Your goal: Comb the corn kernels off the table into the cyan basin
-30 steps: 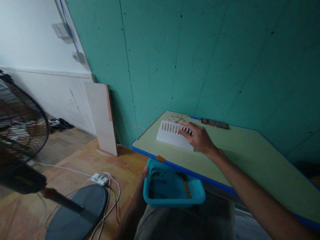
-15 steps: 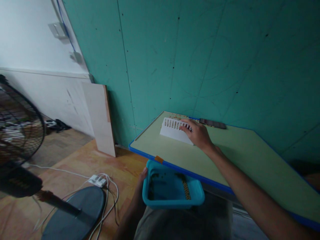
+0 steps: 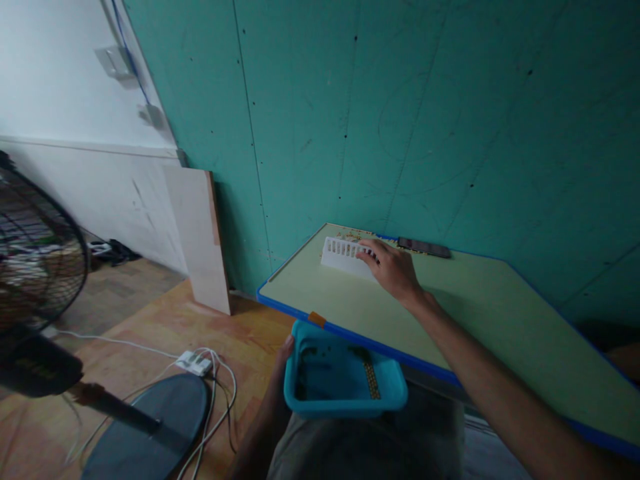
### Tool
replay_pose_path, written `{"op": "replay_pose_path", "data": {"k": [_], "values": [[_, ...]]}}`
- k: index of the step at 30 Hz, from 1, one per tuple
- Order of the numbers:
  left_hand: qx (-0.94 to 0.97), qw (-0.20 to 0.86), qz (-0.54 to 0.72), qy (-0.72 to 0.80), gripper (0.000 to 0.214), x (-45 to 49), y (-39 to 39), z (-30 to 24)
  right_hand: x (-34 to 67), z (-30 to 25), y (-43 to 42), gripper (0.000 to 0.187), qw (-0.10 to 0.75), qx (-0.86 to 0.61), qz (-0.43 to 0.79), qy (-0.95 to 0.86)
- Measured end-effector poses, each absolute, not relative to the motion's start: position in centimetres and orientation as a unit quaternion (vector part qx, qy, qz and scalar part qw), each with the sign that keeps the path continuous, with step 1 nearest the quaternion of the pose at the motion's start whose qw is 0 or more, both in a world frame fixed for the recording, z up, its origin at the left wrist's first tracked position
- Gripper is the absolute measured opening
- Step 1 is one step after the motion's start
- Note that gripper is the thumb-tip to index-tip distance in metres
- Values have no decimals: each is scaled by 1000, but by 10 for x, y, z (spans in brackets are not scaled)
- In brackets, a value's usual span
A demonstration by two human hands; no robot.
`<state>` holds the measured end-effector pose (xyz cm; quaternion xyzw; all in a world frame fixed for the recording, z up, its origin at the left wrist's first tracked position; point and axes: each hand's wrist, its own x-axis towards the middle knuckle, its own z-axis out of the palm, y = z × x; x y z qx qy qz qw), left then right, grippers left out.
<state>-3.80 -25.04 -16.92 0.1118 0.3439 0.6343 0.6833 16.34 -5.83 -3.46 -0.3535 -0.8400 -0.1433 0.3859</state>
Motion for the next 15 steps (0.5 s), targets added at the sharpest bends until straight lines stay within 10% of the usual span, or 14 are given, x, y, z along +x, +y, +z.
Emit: {"op": "replay_pose_path", "data": {"k": [15], "values": [[75, 682, 611, 396, 68, -32, -256, -152, 163, -36, -57, 21, 361, -380, -153, -838]]}}
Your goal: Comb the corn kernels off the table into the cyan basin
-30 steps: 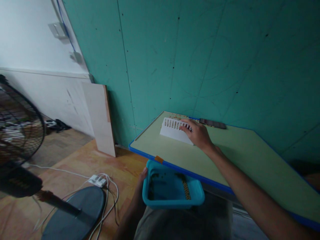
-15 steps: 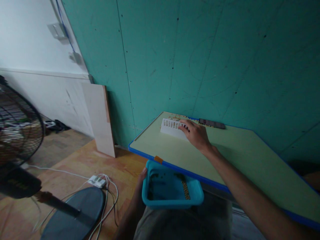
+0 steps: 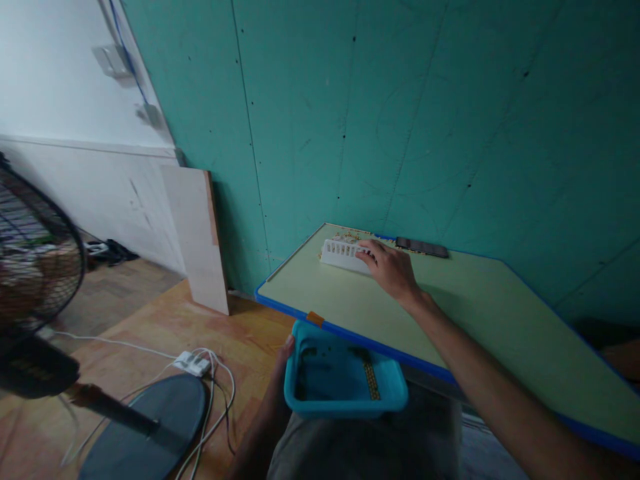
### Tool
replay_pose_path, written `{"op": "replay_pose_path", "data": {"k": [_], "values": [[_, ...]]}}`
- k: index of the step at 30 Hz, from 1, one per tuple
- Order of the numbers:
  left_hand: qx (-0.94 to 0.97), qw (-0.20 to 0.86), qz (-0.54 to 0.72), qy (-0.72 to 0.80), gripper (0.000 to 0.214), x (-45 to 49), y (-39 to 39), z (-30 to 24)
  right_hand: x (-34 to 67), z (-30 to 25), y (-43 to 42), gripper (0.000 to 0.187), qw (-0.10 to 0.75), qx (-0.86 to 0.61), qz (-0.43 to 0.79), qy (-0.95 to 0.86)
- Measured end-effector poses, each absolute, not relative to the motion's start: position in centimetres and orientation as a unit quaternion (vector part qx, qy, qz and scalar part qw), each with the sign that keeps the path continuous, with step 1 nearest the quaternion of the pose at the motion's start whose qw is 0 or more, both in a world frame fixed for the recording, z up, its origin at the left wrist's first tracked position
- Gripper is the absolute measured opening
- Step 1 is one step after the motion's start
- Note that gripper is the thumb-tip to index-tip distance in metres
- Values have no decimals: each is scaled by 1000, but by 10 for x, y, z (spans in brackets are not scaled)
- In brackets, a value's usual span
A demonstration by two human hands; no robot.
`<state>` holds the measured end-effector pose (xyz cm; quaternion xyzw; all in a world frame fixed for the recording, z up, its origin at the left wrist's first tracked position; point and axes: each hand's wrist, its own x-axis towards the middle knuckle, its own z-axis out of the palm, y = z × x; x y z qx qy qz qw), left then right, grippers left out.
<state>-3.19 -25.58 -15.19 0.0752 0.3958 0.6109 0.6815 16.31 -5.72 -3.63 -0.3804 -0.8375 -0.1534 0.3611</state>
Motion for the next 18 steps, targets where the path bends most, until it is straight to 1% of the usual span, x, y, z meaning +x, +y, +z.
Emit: {"op": "replay_pose_path", "data": {"k": [2, 6, 12, 18], "values": [[65, 683, 607, 401, 67, -32, -255, -152, 163, -36, -58, 21, 362, -383, -151, -837], [93, 700, 607, 365, 69, -33, -256, -156, 163, -36, -59, 21, 370, -372, -141, -839], [100, 684, 612, 383, 67, -33, -259, -155, 169, -34, -52, 25, 438, -391, -123, -800], [108, 716, 600, 340, 73, -39, -258, -163, 179, -34, -43, 28, 469, -434, -118, -760]]}}
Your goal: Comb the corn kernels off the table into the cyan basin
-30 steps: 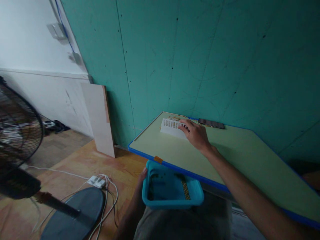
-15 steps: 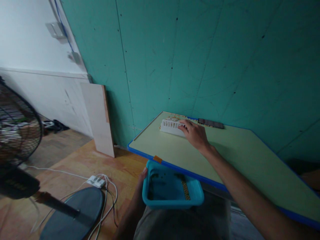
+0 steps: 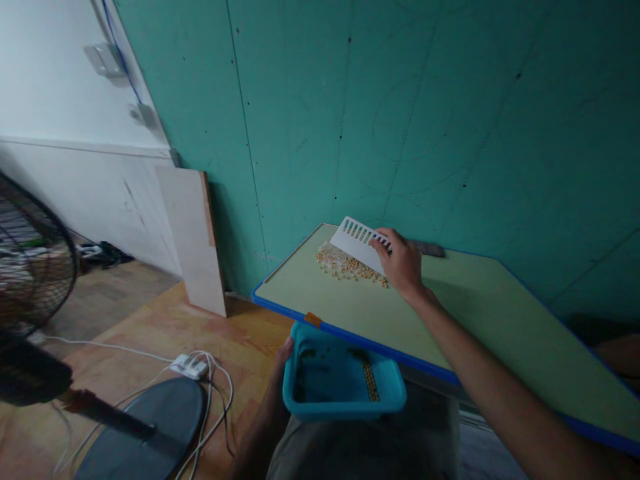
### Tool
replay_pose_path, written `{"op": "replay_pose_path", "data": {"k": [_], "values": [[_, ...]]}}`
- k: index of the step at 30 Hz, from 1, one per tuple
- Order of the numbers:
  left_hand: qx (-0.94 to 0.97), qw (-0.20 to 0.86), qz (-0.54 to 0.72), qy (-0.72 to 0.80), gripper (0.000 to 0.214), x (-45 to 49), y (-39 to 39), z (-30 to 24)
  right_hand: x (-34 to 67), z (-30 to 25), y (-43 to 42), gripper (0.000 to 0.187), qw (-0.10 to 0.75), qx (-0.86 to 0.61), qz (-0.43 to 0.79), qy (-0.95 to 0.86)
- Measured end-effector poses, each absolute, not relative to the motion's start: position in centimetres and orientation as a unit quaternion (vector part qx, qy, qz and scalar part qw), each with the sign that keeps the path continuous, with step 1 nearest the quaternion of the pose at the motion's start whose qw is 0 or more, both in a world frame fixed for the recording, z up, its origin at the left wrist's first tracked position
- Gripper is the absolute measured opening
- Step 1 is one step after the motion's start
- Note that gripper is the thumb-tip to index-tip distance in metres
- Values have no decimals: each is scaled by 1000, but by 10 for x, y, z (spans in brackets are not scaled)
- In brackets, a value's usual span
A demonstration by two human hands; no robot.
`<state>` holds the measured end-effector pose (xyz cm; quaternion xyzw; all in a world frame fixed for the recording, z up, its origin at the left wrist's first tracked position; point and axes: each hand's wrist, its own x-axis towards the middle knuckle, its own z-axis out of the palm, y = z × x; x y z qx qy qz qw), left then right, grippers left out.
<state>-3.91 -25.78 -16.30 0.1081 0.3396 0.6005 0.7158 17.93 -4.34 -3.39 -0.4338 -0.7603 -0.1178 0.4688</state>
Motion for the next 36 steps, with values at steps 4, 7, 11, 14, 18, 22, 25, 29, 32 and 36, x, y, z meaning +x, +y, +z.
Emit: {"op": "replay_pose_path", "data": {"k": [4, 7, 11, 14, 18, 22, 25, 29, 32, 36], "values": [[115, 707, 613, 333, 70, -39, -249, -172, 183, -34, -38, 28, 493, -412, -101, -760], [102, 691, 621, 357, 69, -36, -245, -173, 183, -34, -36, 29, 510, -395, -72, -761], [59, 683, 592, 424, 66, -34, -248, -164, 180, -34, -37, 30, 510, -380, -42, -770], [80, 684, 591, 420, 66, -33, -255, -155, 176, -36, -41, 28, 495, -376, -50, -781], [108, 698, 590, 392, 68, -33, -257, -154, 168, -39, -50, 25, 470, -357, -80, -803], [76, 682, 609, 397, 66, -33, -252, -162, 159, -37, -61, 23, 445, -332, -96, -826], [91, 675, 622, 386, 64, -34, -253, -164, 155, -35, -69, 21, 428, -325, -104, -837], [92, 687, 594, 408, 64, -35, -259, -160, 151, -34, -73, 21, 426, -308, -112, -843], [98, 683, 602, 402, 63, -34, -258, -157, 149, -35, -74, 20, 429, -302, -103, -845], [85, 674, 615, 402, 57, -31, -255, -156, 149, -37, -74, 20, 433, -307, -76, -844]]}}
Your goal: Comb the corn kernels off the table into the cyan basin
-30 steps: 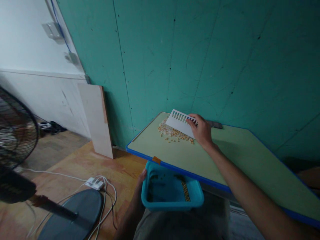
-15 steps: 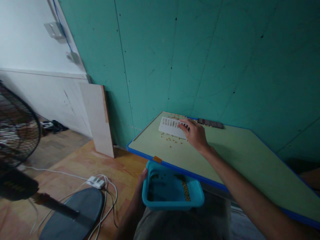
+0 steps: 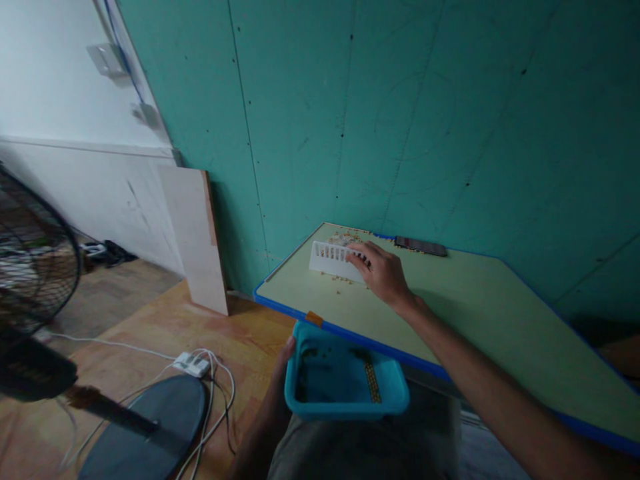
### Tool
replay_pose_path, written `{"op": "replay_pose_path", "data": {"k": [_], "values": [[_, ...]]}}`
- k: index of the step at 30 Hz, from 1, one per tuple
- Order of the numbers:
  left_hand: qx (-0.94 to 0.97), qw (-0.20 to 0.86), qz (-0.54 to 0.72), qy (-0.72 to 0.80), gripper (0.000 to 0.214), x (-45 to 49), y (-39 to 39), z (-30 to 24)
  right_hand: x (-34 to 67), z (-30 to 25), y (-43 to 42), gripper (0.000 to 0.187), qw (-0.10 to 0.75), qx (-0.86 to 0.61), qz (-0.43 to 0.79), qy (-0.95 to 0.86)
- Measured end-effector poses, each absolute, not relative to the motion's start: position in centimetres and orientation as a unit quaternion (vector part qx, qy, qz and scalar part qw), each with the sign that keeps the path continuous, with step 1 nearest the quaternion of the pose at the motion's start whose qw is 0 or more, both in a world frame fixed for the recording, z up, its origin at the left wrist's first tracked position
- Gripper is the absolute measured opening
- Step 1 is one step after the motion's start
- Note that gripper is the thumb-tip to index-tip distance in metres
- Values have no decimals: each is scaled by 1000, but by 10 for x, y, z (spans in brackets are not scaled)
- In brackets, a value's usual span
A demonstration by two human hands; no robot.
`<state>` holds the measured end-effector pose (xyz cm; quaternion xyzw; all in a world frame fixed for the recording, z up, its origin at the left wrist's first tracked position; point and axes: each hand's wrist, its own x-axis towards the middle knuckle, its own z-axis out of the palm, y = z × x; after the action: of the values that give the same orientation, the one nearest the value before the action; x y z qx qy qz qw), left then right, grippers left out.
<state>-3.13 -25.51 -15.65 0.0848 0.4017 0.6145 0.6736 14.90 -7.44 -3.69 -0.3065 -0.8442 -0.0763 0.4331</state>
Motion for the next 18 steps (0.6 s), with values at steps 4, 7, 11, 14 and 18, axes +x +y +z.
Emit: {"op": "replay_pose_path", "data": {"k": [4, 7, 11, 14, 18], "values": [[109, 662, 638, 377, 48, -30, -258, -155, 150, -36, -75, 21, 441, -308, -45, -842], [108, 664, 644, 363, 47, -31, -259, -156, 151, -36, -75, 20, 456, -300, -21, -838], [67, 658, 638, 394, 52, -31, -253, -158, 152, -35, -72, 20, 477, -300, 15, -826], [80, 660, 632, 398, 58, -31, -252, -157, 152, -35, -68, 21, 490, -304, 53, -816], [122, 671, 614, 397, 60, -31, -261, -152, 150, -37, -63, 24, 499, -320, 110, -798]]}}
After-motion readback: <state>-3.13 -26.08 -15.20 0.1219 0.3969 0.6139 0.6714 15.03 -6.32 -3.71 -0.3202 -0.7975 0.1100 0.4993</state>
